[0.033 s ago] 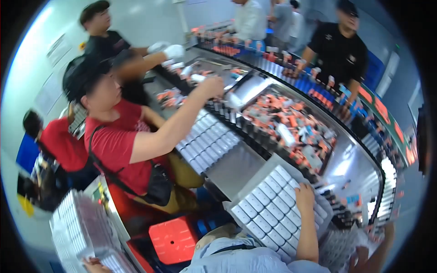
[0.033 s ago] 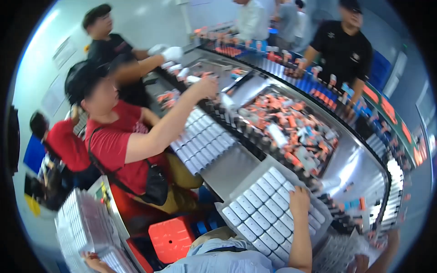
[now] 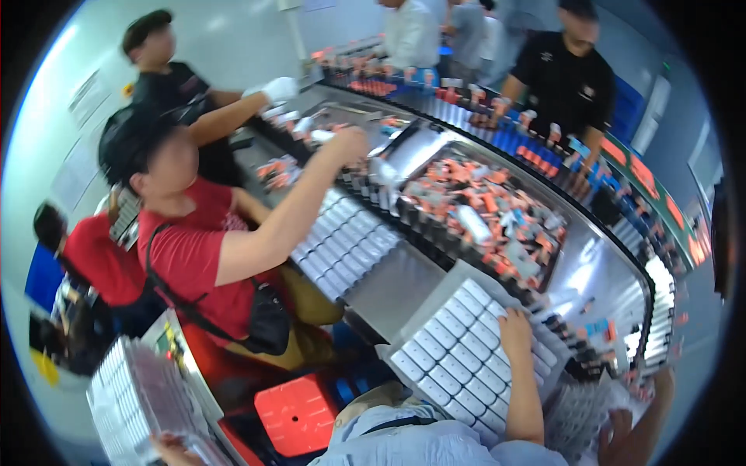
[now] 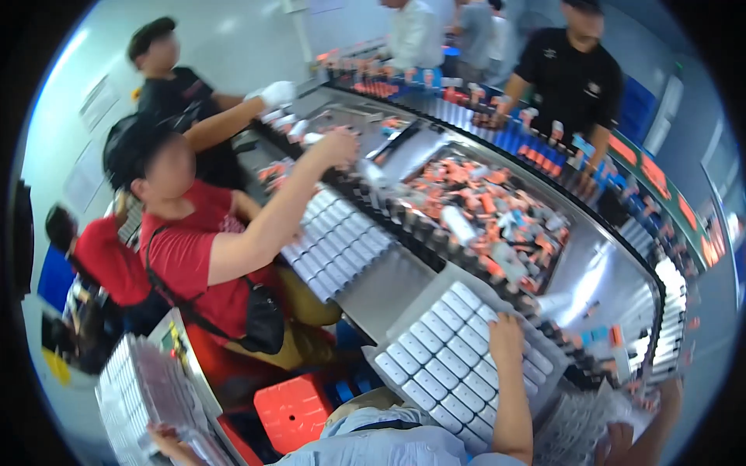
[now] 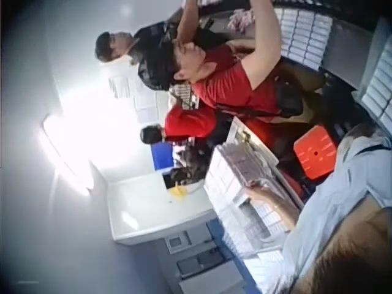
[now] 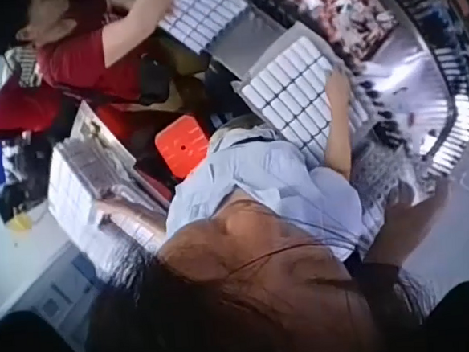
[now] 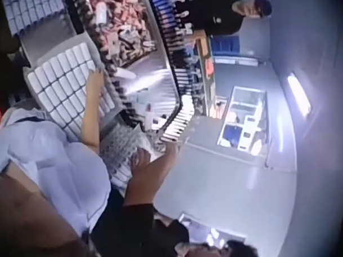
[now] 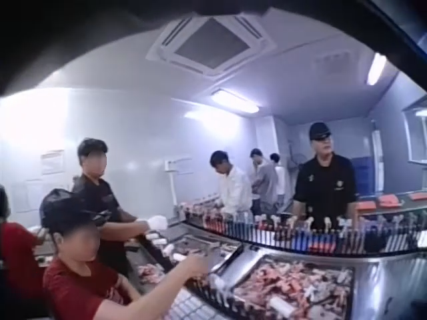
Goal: Packing small components from a rotating circular conveyor into plastic trays.
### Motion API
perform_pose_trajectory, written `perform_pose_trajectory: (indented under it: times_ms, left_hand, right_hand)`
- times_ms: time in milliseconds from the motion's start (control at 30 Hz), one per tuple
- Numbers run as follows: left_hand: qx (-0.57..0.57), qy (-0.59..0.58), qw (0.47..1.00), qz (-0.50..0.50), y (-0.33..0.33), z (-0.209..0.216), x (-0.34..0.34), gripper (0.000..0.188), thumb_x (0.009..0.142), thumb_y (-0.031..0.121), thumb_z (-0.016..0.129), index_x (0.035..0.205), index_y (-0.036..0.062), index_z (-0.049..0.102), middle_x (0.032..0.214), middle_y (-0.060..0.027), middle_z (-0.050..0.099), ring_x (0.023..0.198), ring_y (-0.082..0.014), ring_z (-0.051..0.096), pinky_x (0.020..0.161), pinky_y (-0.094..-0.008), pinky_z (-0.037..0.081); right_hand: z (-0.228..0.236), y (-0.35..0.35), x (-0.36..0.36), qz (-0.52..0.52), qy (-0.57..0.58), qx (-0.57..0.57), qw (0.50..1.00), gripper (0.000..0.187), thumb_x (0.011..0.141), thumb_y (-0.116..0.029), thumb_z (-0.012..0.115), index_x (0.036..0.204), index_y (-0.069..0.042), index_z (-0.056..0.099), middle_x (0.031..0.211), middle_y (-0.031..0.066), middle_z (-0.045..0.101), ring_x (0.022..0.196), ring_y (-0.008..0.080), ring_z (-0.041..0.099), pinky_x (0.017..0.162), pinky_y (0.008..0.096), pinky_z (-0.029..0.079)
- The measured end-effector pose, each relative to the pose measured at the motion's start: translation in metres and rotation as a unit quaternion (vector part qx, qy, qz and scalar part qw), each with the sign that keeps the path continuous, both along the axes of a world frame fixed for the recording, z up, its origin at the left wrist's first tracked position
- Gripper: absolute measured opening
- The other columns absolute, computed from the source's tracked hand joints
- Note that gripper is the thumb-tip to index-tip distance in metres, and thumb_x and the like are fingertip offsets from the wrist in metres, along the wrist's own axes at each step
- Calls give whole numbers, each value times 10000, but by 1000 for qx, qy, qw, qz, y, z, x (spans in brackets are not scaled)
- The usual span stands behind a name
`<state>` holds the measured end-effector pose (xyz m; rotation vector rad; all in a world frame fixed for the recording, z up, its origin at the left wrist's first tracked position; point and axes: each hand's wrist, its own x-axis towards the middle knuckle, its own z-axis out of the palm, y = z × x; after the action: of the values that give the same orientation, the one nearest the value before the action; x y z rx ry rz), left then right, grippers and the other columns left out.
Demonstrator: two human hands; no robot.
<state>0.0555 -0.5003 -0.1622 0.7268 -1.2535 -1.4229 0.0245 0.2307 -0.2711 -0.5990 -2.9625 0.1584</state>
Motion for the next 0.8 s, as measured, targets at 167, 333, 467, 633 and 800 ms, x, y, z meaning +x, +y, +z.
perform_pose_trajectory:
  times_ms: [167,333,467,633,800]
  left_hand:
    - [-136,-162,769,-603,292,0,-72,181,860,114,577,989,-8,609,815,-76,639,717,-152,619,645,-277,509]
    - [-515,102,420,-740,448,-20,-114,162,758,83,645,917,58,623,873,-97,615,820,-292,587,728,-364,484]
    - [-543,157,364,-740,535,-39,-142,208,784,108,609,983,49,591,996,-101,572,936,-291,539,812,-380,448]
    - [-677,124,331,-645,601,-80,-169,139,745,127,584,859,50,603,932,-101,532,923,-281,525,810,-413,438]
    - [-645,119,323,-682,610,-77,-178,123,733,156,628,807,60,608,915,-115,519,896,-274,528,764,-390,439]
  right_hand:
    - [-6,-10,-3,-42,87,-61,993,232,843,-173,538,974,15,573,1064,190,539,1021,349,501,885,417,418]
    - [39,-36,25,-46,268,-107,956,313,824,-97,573,1082,45,468,1005,233,536,949,395,511,829,443,417]
    - [56,-37,66,-160,363,-248,884,232,899,-122,460,1075,28,478,884,244,572,786,418,553,711,438,442]
    - [89,-25,114,-234,489,-398,740,280,907,-168,496,1128,3,516,867,84,592,618,88,554,419,239,428]
    - [104,-3,144,-284,503,-146,803,265,843,-125,587,1039,42,528,903,127,599,783,175,571,699,301,462]
